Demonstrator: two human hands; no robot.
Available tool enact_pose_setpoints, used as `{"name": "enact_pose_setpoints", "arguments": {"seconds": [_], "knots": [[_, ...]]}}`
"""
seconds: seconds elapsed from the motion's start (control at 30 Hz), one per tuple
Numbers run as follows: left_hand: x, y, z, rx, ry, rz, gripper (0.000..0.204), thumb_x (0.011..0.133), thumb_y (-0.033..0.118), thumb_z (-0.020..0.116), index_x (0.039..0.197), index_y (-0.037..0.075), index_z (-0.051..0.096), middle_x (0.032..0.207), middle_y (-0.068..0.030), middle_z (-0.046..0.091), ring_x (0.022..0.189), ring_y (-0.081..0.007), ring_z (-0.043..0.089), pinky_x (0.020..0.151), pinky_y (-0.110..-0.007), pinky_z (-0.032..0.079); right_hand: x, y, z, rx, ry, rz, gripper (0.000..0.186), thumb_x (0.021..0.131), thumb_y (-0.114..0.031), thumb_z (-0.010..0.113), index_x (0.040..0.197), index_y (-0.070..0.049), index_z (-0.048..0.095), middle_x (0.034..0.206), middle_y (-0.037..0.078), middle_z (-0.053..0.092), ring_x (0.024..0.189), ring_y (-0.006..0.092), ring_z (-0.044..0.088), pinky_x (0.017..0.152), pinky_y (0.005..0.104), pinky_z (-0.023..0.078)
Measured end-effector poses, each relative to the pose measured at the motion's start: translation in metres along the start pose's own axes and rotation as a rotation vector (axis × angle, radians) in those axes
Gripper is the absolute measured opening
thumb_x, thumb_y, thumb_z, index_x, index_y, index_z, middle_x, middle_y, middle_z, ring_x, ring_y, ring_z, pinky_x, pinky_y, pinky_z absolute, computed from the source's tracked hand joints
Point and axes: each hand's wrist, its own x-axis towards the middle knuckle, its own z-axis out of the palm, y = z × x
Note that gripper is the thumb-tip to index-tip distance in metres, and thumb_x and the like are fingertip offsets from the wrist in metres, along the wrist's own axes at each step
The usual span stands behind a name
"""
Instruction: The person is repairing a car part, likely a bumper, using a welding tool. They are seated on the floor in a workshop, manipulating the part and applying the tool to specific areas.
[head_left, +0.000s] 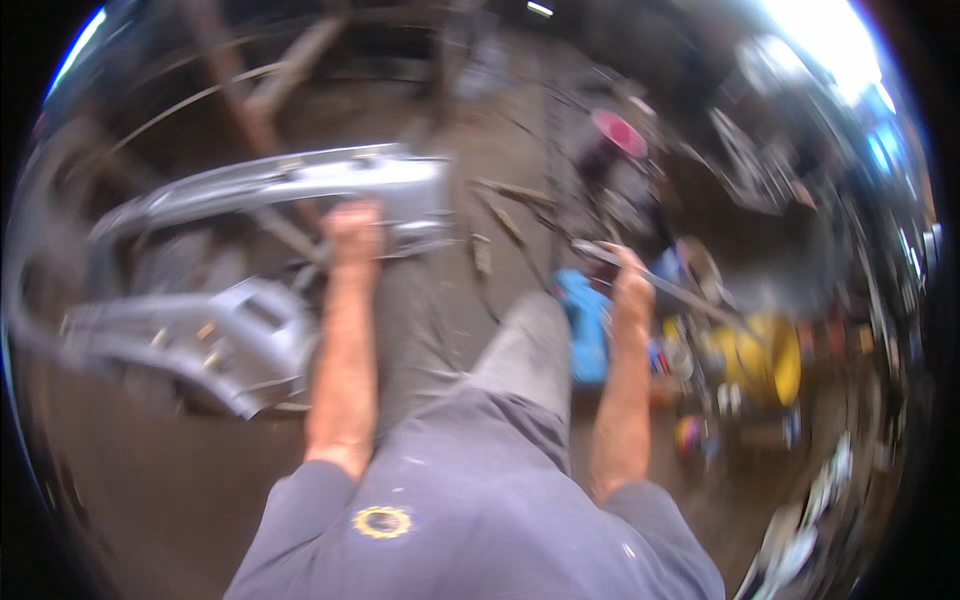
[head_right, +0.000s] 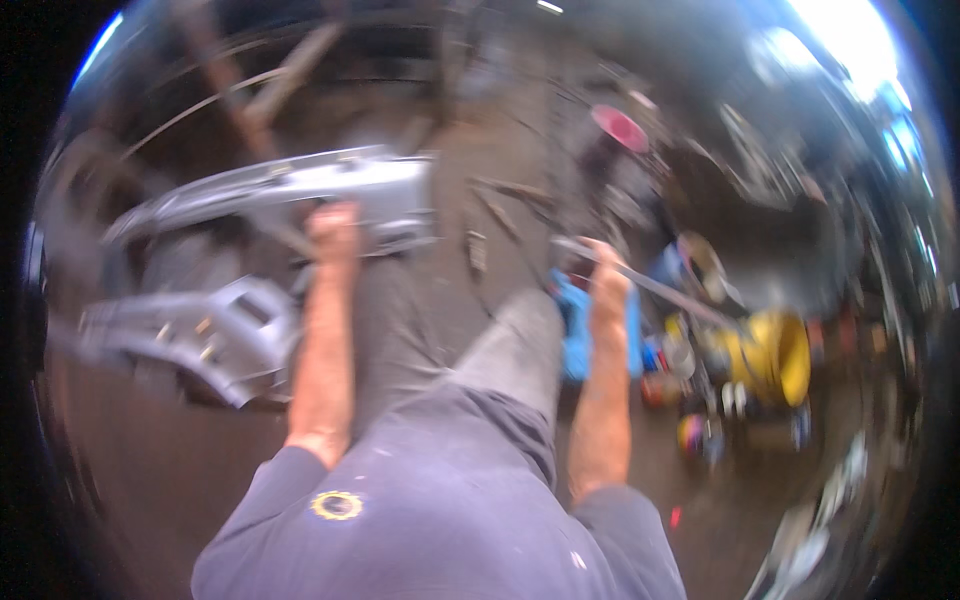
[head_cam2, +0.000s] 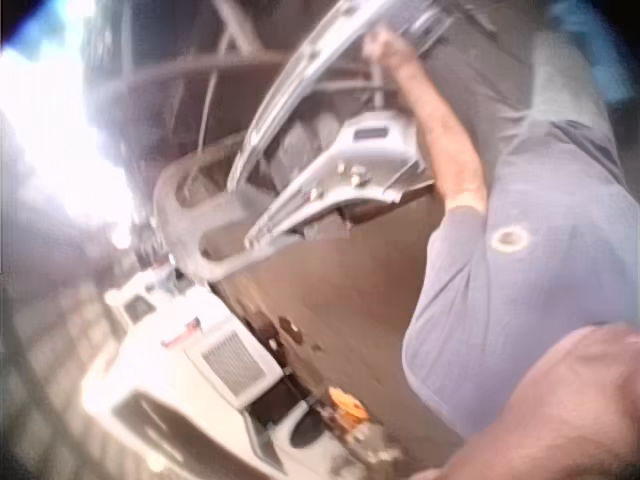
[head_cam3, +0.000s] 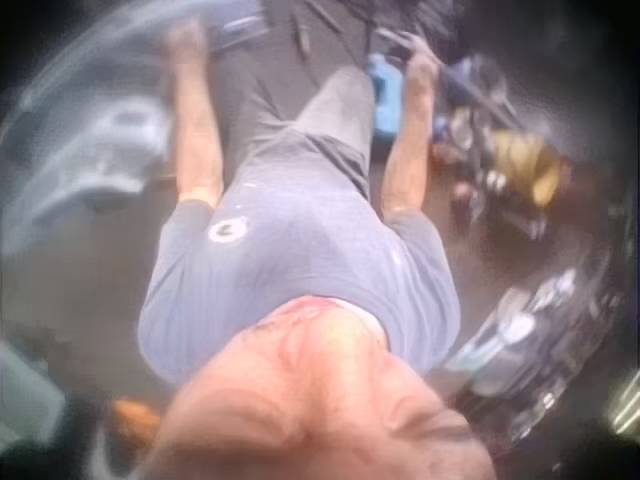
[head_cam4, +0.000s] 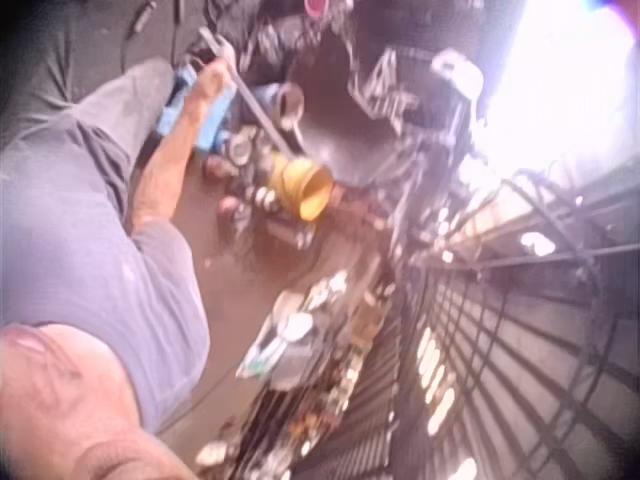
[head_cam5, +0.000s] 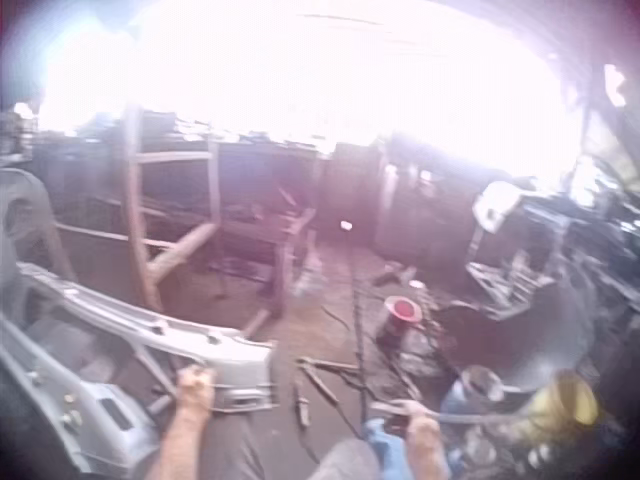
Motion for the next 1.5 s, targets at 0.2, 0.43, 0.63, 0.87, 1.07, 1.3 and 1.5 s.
{"name": "enact_pose_setpoints", "arguments": {"seconds": [0.2, 0.43, 0.63, 0.87, 1.07, 1.3, 1.5], "knots": [[0.001, -0.009, 0.000, -1.384, 0.060, -0.841, 0.040, 0.097, 0.027, 0.061, 0.119, -0.007, 0.063, 0.116, -0.0128, 0.065, 0.108, -0.0226, 0.058, 0.095, -0.034, 0.045, -0.033, 0.109, -0.107, 0.313, 0.002, 0.468, 0.032, 0.094, -0.032, 0.055, 0.101, -0.003, 0.068, 0.087, 0.013, 0.071, 0.074, 0.0251, 0.068, 0.069, 0.0408, 0.058], [0.004, -0.011, -0.011, -1.410, -0.050, -0.824, 0.049, 0.097, 0.032, 0.062, 0.127, -0.007, 0.055, 0.122, -0.0145, 0.062, 0.106, -0.0243, 0.060, 0.094, -0.035, 0.048, -0.064, 0.118, -0.140, 0.258, -0.021, 0.396, 0.032, 0.100, -0.030, 0.051, 0.105, -0.002, 0.066, 0.091, 0.011, 0.069, 0.079, 0.0206, 0.067, 0.071, 0.0367, 0.057], [0.006, -0.018, -0.011, -1.423, -0.077, -0.843, 0.060, 0.095, 0.034, 0.065, 0.131, -0.010, 0.047, 0.127, -0.0177, 0.058, 0.110, -0.0276, 0.059, 0.095, -0.037, 0.049, -0.082, 0.097, -0.154, 0.228, -0.126, 0.258, 0.038, 0.100, -0.039, 0.053, 0.105, -0.003, 0.068, 0.098, 0.007, 0.069, 0.088, 0.0167, 0.065, 0.075, 0.0312, 0.055], [0.003, -0.029, -0.005, -1.404, -0.083, -0.845, 0.054, 0.096, 0.032, 0.064, 0.129, -0.008, 0.051, 0.124, -0.0169, 0.060, 0.108, -0.0267, 0.060, 0.095, -0.037, 0.049, -0.097, 0.088, -0.168, 0.130, -0.172, 0.183, 0.051, 0.095, -0.052, 0.056, 0.106, -0.004, 0.068, 0.101, 0.007, 0.069, 0.093, 0.0156, 0.064, 0.076, 0.0294, 0.054], [0.004, -0.034, 0.001, -1.444, -0.088, -0.838, 0.051, 0.097, 0.031, 0.063, 0.128, -0.008, 0.052, 0.124, -0.0161, 0.061, 0.108, -0.0270, 0.060, 0.095, -0.036, 0.049, -0.102, 0.106, -0.176, 0.214, -0.102, 0.246, 0.050, 0.095, -0.052, 0.056, 0.109, -0.005, 0.067, 0.101, 0.007, 0.068, 0.087, 0.0160, 0.064, 0.075, 0.0311, 0.055], [0.006, -0.022, -0.008, -1.409, -0.073, -0.857, 0.051, 0.096, 0.030, 0.064, 0.128, -0.007, 0.052, 0.125, -0.0166, 0.060, 0.110, -0.0277, 0.060, 0.098, -0.037, 0.047, -0.102, 0.108, -0.182, 0.280, -0.051, 0.348, 0.047, 0.093, -0.048, 0.061, 0.108, -0.004, 0.066, 0.100, 0.008, 0.068, 0.084, 0.0189, 0.067, 0.075, 0.0332, 0.057], [-0.005, -0.074, 0.018, -1.121, -0.103, -0.697, 0.055, 0.094, 0.033, 0.066, 0.129, -0.006, 0.052, 0.124, -0.0173, 0.061, 0.106, -0.0274, 0.061, 0.091, -0.038, 0.052, -0.100, 0.107, -0.172, 0.231, -0.021, 0.364, 0.044, 0.095, -0.046, 0.059, 0.109, -0.004, 0.066, 0.094, 0.008, 0.068, 0.083, 0.0183, 0.068, 0.075, 0.0357, 0.058]]}}
